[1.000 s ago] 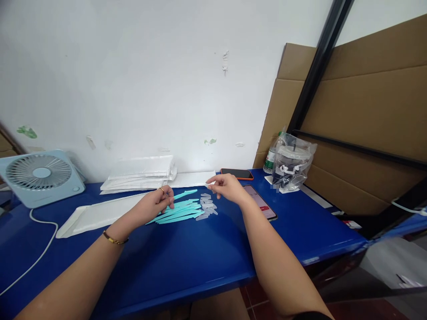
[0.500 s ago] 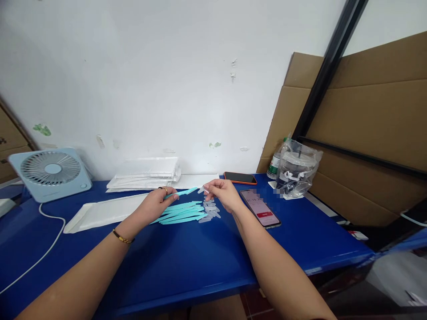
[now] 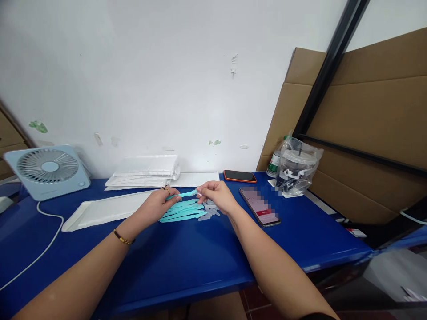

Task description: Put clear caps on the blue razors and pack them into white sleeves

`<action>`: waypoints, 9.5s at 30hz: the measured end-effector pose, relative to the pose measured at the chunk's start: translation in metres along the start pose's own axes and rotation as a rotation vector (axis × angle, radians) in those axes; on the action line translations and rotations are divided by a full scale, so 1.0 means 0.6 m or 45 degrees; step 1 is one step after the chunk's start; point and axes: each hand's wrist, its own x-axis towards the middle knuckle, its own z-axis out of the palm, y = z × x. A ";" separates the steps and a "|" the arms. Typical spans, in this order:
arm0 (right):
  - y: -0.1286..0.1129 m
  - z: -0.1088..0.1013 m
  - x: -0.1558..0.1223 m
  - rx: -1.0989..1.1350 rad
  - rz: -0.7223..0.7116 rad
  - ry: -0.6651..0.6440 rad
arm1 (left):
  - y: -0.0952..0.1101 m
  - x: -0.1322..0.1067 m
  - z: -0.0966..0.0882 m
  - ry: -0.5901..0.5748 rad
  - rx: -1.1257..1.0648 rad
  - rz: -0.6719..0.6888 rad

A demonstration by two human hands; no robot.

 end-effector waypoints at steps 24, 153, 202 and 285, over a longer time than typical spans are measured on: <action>0.003 -0.029 -0.013 -1.378 -0.237 -0.602 | -0.045 0.019 0.023 -0.197 0.157 -0.078; 0.069 -0.063 0.057 -1.056 -0.089 0.302 | 0.015 -0.016 0.034 -0.305 0.396 0.057; 0.039 -0.035 0.020 -0.868 -0.075 -0.220 | -0.043 0.024 0.039 -0.159 0.015 -0.176; 0.046 -0.100 0.032 -1.422 -0.121 0.085 | -0.056 0.016 0.031 -0.005 -0.018 -0.065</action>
